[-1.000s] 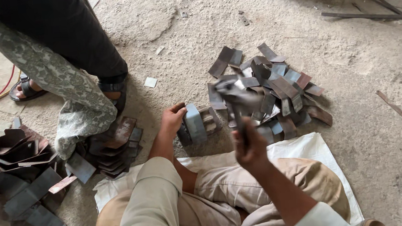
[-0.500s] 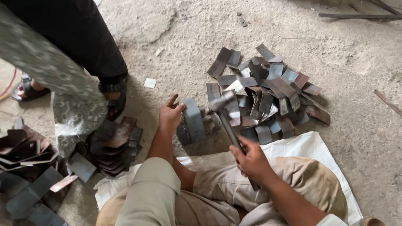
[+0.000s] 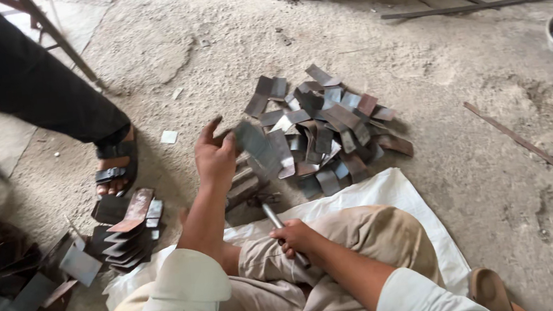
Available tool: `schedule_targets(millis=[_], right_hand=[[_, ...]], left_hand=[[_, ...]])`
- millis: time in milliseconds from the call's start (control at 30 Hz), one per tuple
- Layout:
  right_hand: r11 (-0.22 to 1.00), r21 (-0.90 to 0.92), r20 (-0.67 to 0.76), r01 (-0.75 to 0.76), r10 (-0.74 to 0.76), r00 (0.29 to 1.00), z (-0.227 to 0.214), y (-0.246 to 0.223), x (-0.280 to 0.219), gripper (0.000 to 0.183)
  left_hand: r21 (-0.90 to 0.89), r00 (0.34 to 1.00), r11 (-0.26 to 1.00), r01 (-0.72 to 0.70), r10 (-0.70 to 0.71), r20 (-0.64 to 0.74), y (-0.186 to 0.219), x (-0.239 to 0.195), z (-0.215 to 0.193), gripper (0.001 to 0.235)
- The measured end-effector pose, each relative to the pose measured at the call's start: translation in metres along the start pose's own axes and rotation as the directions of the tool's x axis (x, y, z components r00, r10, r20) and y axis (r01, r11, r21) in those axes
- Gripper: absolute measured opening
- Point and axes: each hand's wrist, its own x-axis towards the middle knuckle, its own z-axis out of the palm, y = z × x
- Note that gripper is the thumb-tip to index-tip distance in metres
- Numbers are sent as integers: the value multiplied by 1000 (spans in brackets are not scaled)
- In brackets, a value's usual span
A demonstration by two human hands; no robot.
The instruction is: The person uses a hammer to shape small curved metal pieces against a metal block, handling them one at a time and adding them to a pile.
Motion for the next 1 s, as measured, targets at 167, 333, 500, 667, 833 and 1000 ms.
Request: schedule_targets(millis=[167, 333, 500, 667, 833, 1000], right_hand=[[1000, 11, 31, -25, 25, 999, 13, -15, -18, 26], [999, -27, -31, -40, 39, 999, 7, -6, -1, 26], [998, 29, 5, -47, 47, 999, 0, 8, 30, 33], [994, 40, 55, -98, 96, 994, -13, 16, 47, 35], [989, 65, 62, -132, 128, 990, -16, 7, 38, 28], [985, 37, 48, -170, 168, 985, -3, -4, 27, 30]], left_hand=[[358, 955, 933, 15, -119, 271, 5, -14, 4, 71], [773, 887, 605, 193, -444, 126, 10, -27, -56, 57], [715, 991, 686, 131, -65, -119, -10, -17, -188, 49], [608, 767, 711, 352, 153, -623, -84, -55, -333, 35], [745, 669, 458, 484, 355, -653, -124, -67, -373, 32], [634, 742, 538, 556, 23, -670, -98, -57, -323, 42]])
